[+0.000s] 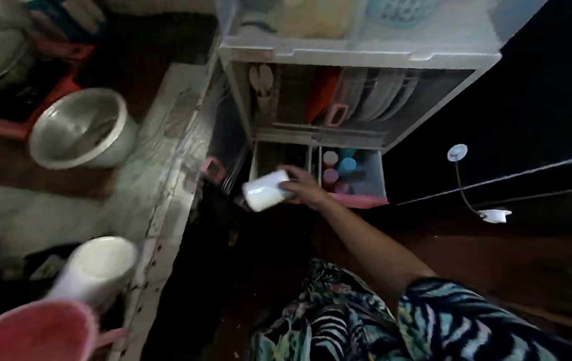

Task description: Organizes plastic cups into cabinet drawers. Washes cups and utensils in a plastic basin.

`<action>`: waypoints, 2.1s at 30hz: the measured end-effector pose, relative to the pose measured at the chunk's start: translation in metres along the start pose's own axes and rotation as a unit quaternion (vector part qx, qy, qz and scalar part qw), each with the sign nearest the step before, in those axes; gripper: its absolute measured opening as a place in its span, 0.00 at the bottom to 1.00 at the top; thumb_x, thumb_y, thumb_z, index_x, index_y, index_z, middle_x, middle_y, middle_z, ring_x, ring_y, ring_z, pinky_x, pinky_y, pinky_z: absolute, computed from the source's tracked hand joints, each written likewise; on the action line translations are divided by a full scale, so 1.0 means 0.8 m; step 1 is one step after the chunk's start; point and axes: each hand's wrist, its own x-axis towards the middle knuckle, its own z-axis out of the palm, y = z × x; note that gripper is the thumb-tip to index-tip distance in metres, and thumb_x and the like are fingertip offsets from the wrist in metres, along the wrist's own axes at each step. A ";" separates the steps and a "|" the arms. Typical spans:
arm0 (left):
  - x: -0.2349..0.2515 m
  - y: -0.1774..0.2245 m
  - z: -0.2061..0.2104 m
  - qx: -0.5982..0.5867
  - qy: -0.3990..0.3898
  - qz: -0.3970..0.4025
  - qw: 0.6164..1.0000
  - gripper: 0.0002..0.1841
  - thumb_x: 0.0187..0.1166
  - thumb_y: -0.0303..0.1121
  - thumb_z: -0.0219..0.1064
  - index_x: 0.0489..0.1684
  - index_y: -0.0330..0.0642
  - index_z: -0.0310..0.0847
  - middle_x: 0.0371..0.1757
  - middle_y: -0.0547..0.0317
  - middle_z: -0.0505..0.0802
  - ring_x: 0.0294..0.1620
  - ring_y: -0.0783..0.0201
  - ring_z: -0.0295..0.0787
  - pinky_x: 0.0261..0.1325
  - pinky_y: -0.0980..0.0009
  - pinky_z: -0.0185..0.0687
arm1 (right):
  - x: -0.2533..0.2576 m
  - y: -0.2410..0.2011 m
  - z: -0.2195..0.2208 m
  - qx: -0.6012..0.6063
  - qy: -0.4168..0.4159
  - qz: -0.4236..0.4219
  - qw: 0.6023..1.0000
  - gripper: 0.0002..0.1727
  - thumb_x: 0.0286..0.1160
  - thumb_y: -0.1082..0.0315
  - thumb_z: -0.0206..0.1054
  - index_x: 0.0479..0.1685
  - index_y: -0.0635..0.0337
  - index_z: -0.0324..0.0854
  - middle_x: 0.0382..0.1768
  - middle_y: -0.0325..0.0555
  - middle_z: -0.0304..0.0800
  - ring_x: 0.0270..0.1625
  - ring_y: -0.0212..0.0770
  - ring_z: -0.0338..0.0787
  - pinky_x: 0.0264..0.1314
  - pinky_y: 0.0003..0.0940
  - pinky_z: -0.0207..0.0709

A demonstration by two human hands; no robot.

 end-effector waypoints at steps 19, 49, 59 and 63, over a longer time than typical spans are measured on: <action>-0.015 -0.437 0.309 -0.060 0.018 -0.452 0.890 0.38 0.41 0.69 0.83 0.47 0.50 0.90 0.43 0.57 0.97 0.44 0.62 0.96 0.44 0.60 0.95 | 0.124 0.298 -0.365 -0.458 0.110 0.197 0.860 0.35 0.75 0.65 0.74 0.80 0.72 0.71 0.82 0.77 0.66 0.85 0.75 0.64 0.85 0.66 0.61; -0.060 -0.516 0.392 -0.055 -0.047 -0.568 0.820 0.19 0.83 0.49 0.54 0.55 0.42 0.72 0.40 0.63 0.93 0.41 0.69 0.93 0.45 0.70 0.92 | 0.042 0.215 -0.357 -0.214 0.079 0.135 0.964 0.35 0.64 0.73 0.76 0.75 0.74 0.72 0.69 0.69 0.81 0.68 0.50 0.84 0.71 0.43 0.78; -0.013 -0.524 0.350 0.131 0.106 -0.378 0.910 0.18 0.93 0.32 0.44 0.70 0.28 0.64 0.47 0.59 0.88 0.44 0.75 0.89 0.51 0.73 0.89 | 0.065 0.263 -0.312 -0.428 0.015 0.254 0.867 0.39 0.65 0.62 0.82 0.79 0.67 0.74 0.75 0.79 0.72 0.78 0.75 0.72 0.79 0.67 0.67; 0.040 -0.525 0.322 0.371 0.030 -0.220 0.901 0.38 0.63 0.28 0.78 0.76 0.22 0.66 0.61 0.40 0.86 0.57 0.65 0.85 0.61 0.68 0.83 | 0.071 0.244 -0.299 -0.402 0.031 0.210 0.890 0.35 0.74 0.63 0.76 0.80 0.70 0.72 0.77 0.76 0.72 0.77 0.70 0.76 0.79 0.59 0.71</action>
